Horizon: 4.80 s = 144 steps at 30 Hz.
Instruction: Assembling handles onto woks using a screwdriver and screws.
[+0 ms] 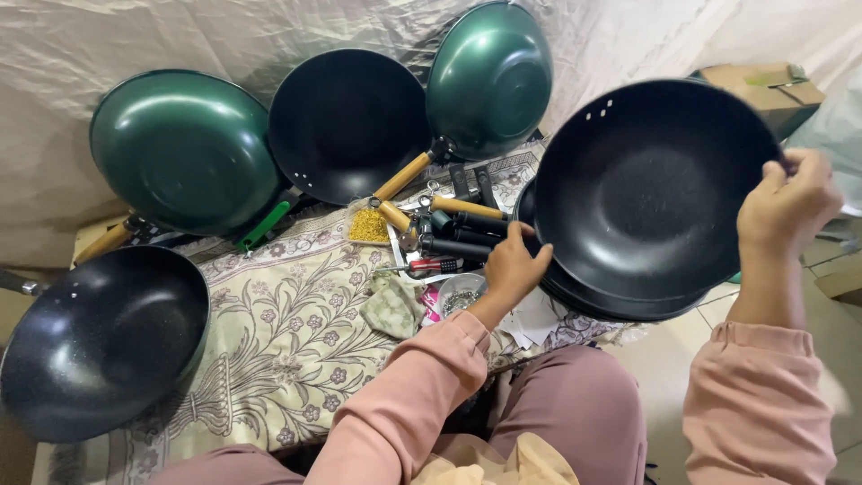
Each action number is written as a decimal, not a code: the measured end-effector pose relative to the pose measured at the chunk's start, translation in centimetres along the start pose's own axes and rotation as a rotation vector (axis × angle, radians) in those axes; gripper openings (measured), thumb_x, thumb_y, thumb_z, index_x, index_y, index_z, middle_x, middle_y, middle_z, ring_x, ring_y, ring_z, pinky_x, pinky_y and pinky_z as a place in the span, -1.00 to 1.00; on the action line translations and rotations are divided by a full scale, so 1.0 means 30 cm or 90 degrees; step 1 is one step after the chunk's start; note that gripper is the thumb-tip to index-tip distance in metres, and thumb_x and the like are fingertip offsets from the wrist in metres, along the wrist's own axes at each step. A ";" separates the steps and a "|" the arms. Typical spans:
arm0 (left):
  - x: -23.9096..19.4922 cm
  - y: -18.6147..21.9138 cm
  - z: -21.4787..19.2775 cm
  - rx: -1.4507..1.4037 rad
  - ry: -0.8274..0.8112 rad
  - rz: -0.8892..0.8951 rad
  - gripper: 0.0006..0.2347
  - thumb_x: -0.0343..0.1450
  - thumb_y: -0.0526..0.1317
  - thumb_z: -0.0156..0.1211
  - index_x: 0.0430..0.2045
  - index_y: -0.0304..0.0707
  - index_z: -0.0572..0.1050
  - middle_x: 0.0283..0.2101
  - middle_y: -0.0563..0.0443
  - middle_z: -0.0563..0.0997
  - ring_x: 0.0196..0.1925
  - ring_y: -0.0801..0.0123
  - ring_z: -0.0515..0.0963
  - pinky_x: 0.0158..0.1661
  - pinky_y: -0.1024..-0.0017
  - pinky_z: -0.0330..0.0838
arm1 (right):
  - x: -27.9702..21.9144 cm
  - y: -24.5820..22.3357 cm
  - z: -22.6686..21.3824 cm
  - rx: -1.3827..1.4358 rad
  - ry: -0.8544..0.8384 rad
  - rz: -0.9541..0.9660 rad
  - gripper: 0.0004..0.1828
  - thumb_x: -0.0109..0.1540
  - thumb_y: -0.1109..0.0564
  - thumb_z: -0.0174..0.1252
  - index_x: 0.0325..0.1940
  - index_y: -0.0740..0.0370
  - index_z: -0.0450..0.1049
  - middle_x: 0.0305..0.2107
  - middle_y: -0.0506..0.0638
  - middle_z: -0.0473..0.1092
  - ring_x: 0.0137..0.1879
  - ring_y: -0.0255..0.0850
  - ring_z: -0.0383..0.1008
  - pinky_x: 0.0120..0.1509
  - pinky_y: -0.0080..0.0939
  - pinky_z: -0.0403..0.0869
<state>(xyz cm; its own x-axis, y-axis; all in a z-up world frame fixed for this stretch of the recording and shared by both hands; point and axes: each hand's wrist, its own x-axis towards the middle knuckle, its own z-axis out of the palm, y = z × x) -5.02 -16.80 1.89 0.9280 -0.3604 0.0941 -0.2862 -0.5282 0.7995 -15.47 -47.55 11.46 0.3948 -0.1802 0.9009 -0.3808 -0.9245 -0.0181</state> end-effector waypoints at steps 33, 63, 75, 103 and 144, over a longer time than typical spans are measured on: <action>-0.263 -0.469 -0.956 -0.381 0.481 -0.161 -0.94 0.36 -0.31 0.33 -0.40 -0.30 0.60 -0.47 0.02 0.56 -0.40 0.44 0.51 -0.37 0.37 0.49 | -0.068 -1.033 0.043 0.679 -0.140 0.234 -0.72 0.23 0.41 0.37 0.03 0.32 0.63 -0.39 0.23 0.48 -0.31 -0.20 0.46 -0.28 -0.23 0.48; -0.267 -1.285 -1.088 0.114 0.162 -0.455 -0.56 0.39 -0.12 0.32 0.16 -0.26 0.50 0.10 -0.26 0.61 0.21 0.00 0.55 0.07 0.08 0.52 | -0.536 -1.309 0.205 0.639 -0.952 0.401 -0.75 0.04 0.35 0.36 -0.32 0.56 0.43 -0.60 0.39 0.47 -0.57 0.12 0.57 -0.50 -0.01 0.64; -0.302 -1.098 -1.118 0.246 0.119 -0.445 -0.62 0.46 -0.12 0.16 0.16 -0.23 0.47 0.06 -0.32 0.60 0.13 -0.14 0.60 0.03 0.00 0.56 | -0.485 -1.304 0.170 0.571 -1.157 0.245 -0.78 0.06 0.30 0.37 -0.46 0.52 0.46 -0.65 0.47 0.50 -0.56 0.10 0.61 -0.47 -0.05 0.63; -0.527 -0.655 -0.671 0.255 -0.112 0.207 -0.32 0.34 0.39 0.01 0.15 -0.13 0.45 0.20 -0.20 0.49 0.30 0.01 0.44 0.23 -0.15 0.17 | -0.538 -1.345 0.224 0.379 -0.847 -0.119 -0.19 0.16 0.03 0.15 0.54 -0.19 0.20 -0.43 0.19 0.59 -0.13 0.24 0.61 0.01 0.24 0.49; -0.481 -0.663 -0.832 0.192 -0.444 0.009 -0.32 0.16 0.18 0.39 0.13 -0.17 0.49 -0.02 -0.18 0.63 0.10 0.00 0.60 0.02 0.12 0.53 | -0.496 -1.320 0.223 0.399 -0.666 -0.435 -0.69 0.03 0.15 0.35 -0.13 -0.01 0.67 -0.25 -0.04 0.58 -0.01 -0.09 0.59 0.06 -0.12 0.56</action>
<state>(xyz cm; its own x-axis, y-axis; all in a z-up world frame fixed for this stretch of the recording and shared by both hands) -6.78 18.10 -0.57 0.5868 -0.7184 -0.3736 -0.4424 -0.6708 0.5952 -0.67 -10.50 -4.14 0.8873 0.4546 0.0780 0.4612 -0.8744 -0.1507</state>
